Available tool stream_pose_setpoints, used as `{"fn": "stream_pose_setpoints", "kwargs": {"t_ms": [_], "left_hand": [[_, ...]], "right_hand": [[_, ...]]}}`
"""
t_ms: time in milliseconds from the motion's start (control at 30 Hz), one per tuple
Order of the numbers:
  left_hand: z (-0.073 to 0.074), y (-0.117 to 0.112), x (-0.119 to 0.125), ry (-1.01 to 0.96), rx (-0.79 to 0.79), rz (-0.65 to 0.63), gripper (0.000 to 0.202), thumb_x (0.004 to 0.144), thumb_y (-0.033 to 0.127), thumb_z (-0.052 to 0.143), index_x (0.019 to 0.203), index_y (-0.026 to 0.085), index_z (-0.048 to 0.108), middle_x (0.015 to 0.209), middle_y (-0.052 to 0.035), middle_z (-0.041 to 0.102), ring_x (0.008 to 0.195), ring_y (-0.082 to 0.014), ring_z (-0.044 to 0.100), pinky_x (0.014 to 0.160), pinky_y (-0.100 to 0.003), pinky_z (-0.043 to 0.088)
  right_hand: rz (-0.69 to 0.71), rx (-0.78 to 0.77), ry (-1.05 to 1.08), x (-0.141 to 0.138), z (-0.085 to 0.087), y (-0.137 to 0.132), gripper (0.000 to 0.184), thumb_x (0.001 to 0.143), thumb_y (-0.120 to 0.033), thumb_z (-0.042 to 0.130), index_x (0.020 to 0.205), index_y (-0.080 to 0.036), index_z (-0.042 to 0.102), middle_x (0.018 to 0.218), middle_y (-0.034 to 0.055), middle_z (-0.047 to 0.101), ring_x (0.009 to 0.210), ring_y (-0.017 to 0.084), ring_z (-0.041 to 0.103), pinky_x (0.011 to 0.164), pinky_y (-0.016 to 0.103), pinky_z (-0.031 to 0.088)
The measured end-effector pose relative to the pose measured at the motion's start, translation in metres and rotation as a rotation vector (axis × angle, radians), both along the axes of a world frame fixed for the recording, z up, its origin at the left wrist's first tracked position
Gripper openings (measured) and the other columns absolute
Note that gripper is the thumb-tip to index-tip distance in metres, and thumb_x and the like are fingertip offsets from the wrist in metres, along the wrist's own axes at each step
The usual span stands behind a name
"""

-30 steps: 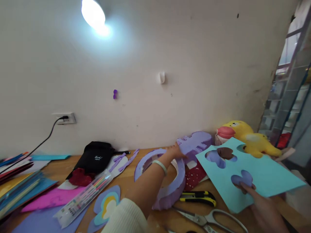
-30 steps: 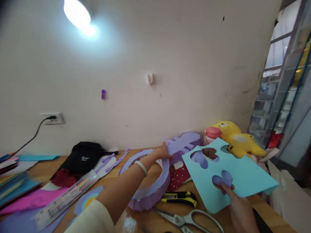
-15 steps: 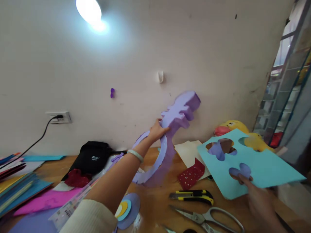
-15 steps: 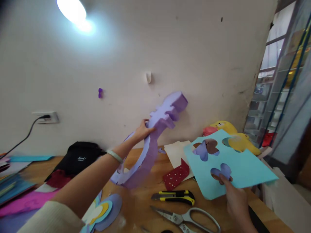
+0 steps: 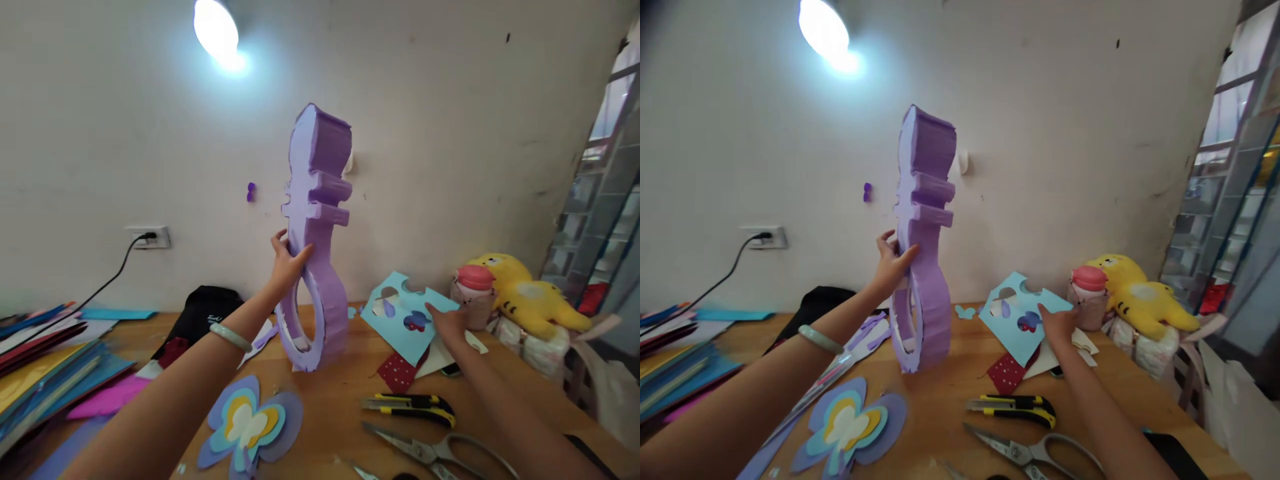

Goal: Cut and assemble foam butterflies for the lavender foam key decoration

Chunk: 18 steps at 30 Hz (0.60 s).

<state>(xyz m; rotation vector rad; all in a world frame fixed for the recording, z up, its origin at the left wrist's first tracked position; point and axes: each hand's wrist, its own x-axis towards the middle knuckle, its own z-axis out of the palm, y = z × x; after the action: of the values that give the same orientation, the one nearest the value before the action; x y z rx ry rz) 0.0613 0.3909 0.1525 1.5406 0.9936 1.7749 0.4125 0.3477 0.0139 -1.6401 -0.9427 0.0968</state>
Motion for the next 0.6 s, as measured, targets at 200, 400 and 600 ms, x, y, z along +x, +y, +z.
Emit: {"fn": "stream_pose_setpoints", "kwargs": {"t_ms": [200,400,600], "left_hand": [[-0.015,0.004,0.002,0.012,0.032,0.14,0.072,0.078,0.034,0.072,0.13,0.024,0.023,0.128,-0.0132,0.052,0.117,-0.0272,0.059,0.104,-0.045,0.043],[-0.021,-0.004,0.006,-0.034,0.022,0.162,0.066,0.079,0.036,0.07,0.125,0.024,0.024,0.128,-0.0139,0.052,0.119,-0.0275,0.057,0.106,-0.045,0.041],[-0.018,-0.017,-0.01,-0.137,-0.006,0.091,0.056,0.08,0.037,0.067,0.118,0.025,0.027,0.126,-0.0136,0.052,0.115,-0.0266,0.059,0.102,-0.043,0.044]], "right_hand": [[0.502,-0.183,-1.044,-0.058,-0.008,-0.023,0.029,0.088,-0.015,0.048,0.104,-0.017,0.072,0.124,0.0153,0.065,0.121,0.03,0.053,0.104,0.047,0.038],[0.44,-0.461,-1.299,-0.091,-0.041,-0.013,0.031,0.081,-0.008,0.05,0.089,-0.015,0.079,0.13,0.0185,0.063,0.126,0.035,0.05,0.106,0.052,0.035],[0.229,-0.496,-1.294,-0.08,-0.039,0.008,0.048,0.083,0.0,0.038,0.108,-0.013,0.076,0.135,0.02,0.059,0.124,0.036,0.051,0.103,0.052,0.039]]}}
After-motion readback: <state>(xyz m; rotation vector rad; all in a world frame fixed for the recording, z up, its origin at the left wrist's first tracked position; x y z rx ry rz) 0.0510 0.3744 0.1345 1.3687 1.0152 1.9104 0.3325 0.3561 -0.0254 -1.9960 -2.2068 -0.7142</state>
